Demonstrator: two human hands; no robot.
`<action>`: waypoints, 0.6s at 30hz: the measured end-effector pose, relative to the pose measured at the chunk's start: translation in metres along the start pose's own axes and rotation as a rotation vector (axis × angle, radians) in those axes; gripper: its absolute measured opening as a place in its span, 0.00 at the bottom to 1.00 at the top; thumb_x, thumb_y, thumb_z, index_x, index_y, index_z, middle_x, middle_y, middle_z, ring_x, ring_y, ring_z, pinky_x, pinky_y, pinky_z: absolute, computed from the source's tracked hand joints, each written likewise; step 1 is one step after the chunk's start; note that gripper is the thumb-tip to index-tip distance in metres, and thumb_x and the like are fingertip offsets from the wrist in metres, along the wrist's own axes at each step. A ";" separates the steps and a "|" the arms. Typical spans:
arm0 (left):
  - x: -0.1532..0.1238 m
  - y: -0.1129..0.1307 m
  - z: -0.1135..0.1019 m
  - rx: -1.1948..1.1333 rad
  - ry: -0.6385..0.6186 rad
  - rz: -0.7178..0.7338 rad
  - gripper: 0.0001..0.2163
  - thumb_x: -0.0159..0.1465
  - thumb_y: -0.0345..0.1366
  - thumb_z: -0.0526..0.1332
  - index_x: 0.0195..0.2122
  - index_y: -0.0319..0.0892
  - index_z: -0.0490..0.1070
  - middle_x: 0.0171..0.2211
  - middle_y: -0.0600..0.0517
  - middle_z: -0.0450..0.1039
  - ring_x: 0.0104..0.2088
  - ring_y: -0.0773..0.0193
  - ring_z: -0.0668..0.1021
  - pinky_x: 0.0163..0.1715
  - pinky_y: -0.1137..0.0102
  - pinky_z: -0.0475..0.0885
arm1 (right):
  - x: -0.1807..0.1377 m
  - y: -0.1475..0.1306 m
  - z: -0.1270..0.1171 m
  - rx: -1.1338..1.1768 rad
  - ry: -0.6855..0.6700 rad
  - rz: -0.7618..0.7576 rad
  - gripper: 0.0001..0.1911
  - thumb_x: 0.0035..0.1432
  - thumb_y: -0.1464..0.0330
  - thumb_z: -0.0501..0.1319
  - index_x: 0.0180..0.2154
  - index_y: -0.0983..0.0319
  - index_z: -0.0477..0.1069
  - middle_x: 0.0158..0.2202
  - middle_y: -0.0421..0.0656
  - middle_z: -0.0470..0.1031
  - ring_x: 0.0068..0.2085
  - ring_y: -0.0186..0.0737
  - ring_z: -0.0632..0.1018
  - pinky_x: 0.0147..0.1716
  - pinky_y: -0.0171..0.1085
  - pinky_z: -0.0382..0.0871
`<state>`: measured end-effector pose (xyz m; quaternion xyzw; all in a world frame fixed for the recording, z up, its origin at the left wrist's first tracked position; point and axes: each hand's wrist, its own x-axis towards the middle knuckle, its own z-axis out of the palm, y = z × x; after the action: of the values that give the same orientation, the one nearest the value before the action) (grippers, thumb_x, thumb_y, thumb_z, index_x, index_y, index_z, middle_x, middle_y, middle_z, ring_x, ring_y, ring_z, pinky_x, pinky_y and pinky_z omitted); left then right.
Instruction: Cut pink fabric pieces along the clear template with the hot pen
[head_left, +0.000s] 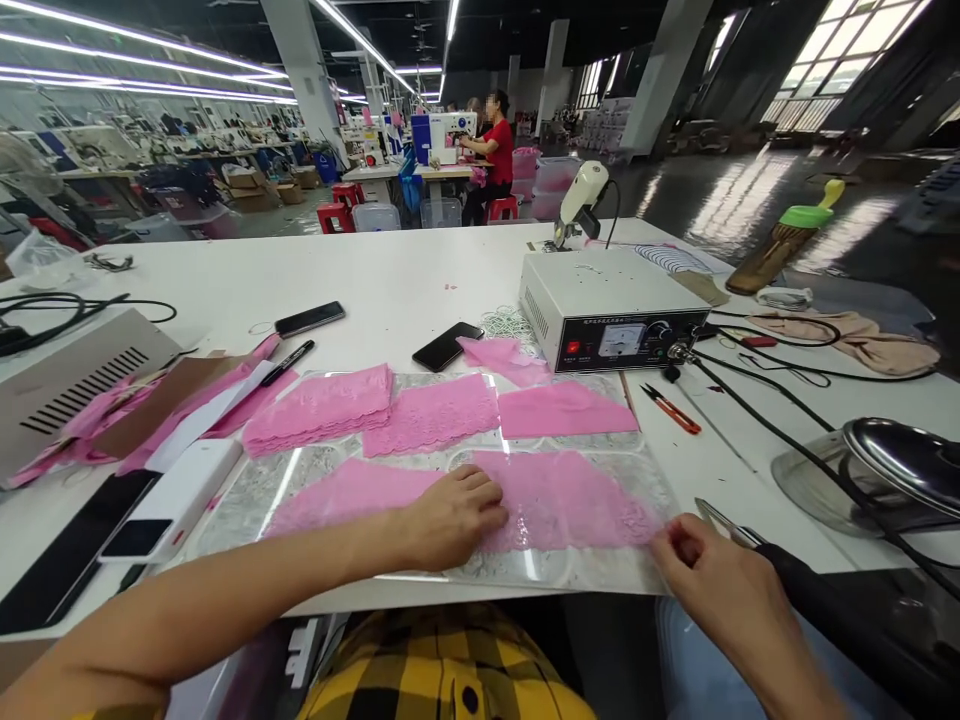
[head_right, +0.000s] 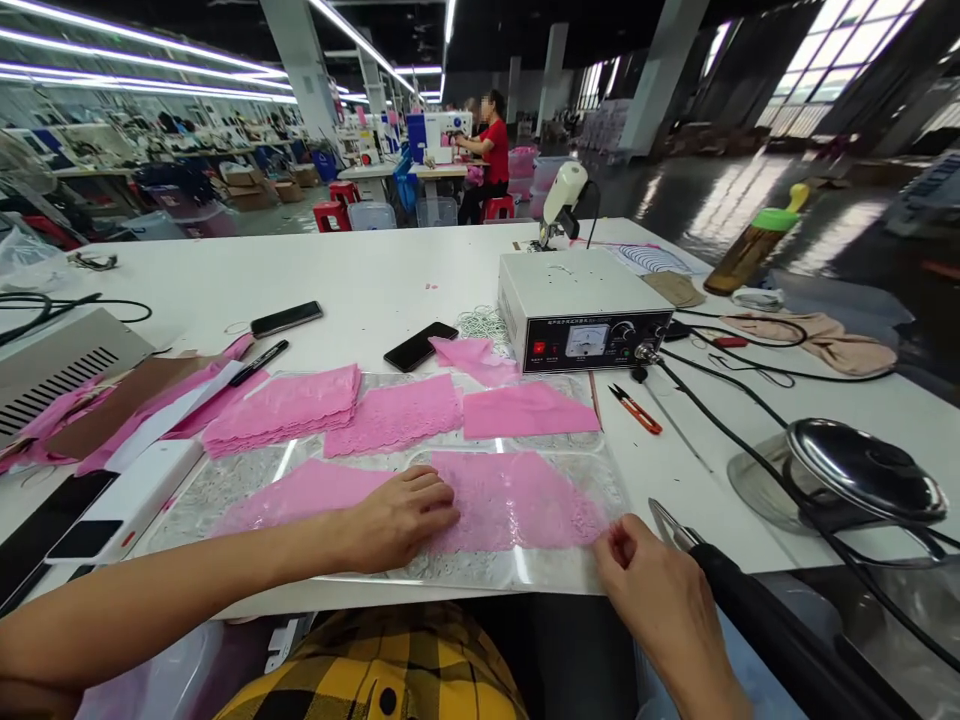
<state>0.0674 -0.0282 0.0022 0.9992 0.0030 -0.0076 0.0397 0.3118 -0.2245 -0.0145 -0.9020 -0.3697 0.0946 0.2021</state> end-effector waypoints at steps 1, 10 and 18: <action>0.000 -0.001 -0.001 -0.016 -0.001 0.009 0.10 0.63 0.28 0.54 0.42 0.43 0.72 0.42 0.47 0.74 0.41 0.59 0.73 0.49 0.63 0.64 | -0.001 -0.001 -0.001 0.023 0.030 -0.021 0.14 0.48 0.53 0.53 0.22 0.55 0.66 0.18 0.39 0.70 0.20 0.41 0.71 0.22 0.39 0.60; -0.004 -0.006 -0.017 -0.135 -0.069 0.014 0.10 0.57 0.25 0.57 0.38 0.42 0.74 0.49 0.47 0.74 0.45 0.59 0.75 0.55 0.63 0.62 | 0.011 -0.002 0.005 -0.124 -0.121 -0.175 0.13 0.51 0.55 0.50 0.25 0.54 0.65 0.21 0.38 0.72 0.21 0.41 0.72 0.21 0.37 0.57; 0.044 -0.045 -0.029 -0.213 -0.003 -0.357 0.11 0.66 0.28 0.53 0.43 0.39 0.75 0.44 0.45 0.74 0.41 0.60 0.77 0.40 0.68 0.69 | 0.027 0.004 -0.009 0.110 -0.058 -0.058 0.18 0.50 0.48 0.54 0.28 0.53 0.70 0.24 0.38 0.77 0.25 0.42 0.77 0.26 0.40 0.69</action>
<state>0.1112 0.0195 0.0268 0.9729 0.1807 -0.0157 0.1432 0.3362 -0.2108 -0.0087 -0.8753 -0.3956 0.1350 0.2433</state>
